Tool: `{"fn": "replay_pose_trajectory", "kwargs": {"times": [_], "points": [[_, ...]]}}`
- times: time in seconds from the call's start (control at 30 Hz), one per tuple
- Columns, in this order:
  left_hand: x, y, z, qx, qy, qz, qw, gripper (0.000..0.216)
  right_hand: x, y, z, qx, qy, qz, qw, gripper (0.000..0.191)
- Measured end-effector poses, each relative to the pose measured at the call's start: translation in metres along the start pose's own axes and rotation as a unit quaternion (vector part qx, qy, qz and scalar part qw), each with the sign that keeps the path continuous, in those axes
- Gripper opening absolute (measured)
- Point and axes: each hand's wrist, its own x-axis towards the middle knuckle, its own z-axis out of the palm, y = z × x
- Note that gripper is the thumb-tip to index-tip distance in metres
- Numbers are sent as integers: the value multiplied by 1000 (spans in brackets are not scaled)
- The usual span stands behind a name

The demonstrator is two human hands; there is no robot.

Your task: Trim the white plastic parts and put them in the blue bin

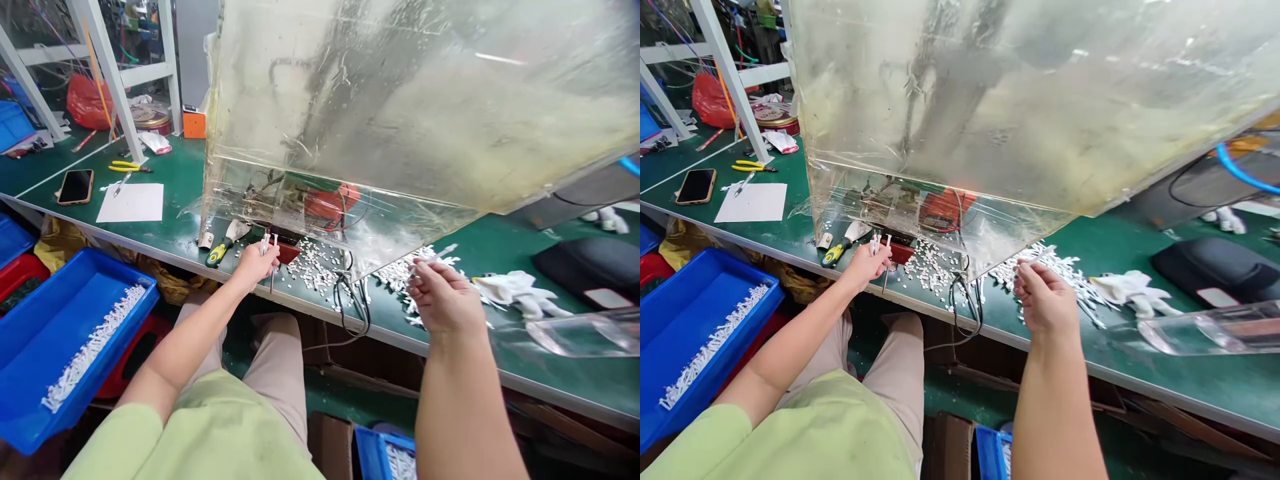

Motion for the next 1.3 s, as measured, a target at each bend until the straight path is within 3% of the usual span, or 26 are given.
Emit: {"fn": "replay_pose_trajectory", "kwargs": {"times": [0.2, 0.37, 0.57, 0.8, 1.07, 1.3], "points": [[-33, 15, -11, -38, -113, 4, 993, 17, -51, 0, 44, -52, -120, -21, 991, 39], [-50, 16, -23, -145, -95, 4, 985, 29, -72, 11, 109, -68, -232, 47, 969, 43], [-51, 18, -39, -169, -84, 20, 982, 35, -68, 20, 167, 19, -236, 125, 964, 46], [-54, 16, -48, -185, -71, 22, 980, 33, -63, 23, 180, 104, -206, 246, 941, 29], [-56, 19, -48, -195, -72, 16, 978, 34, -63, 11, 185, 138, -176, 304, 926, 7], [-58, 20, -50, -185, -66, 17, 980, 36, -61, 5, 189, 145, -161, 338, 916, 13]]}}
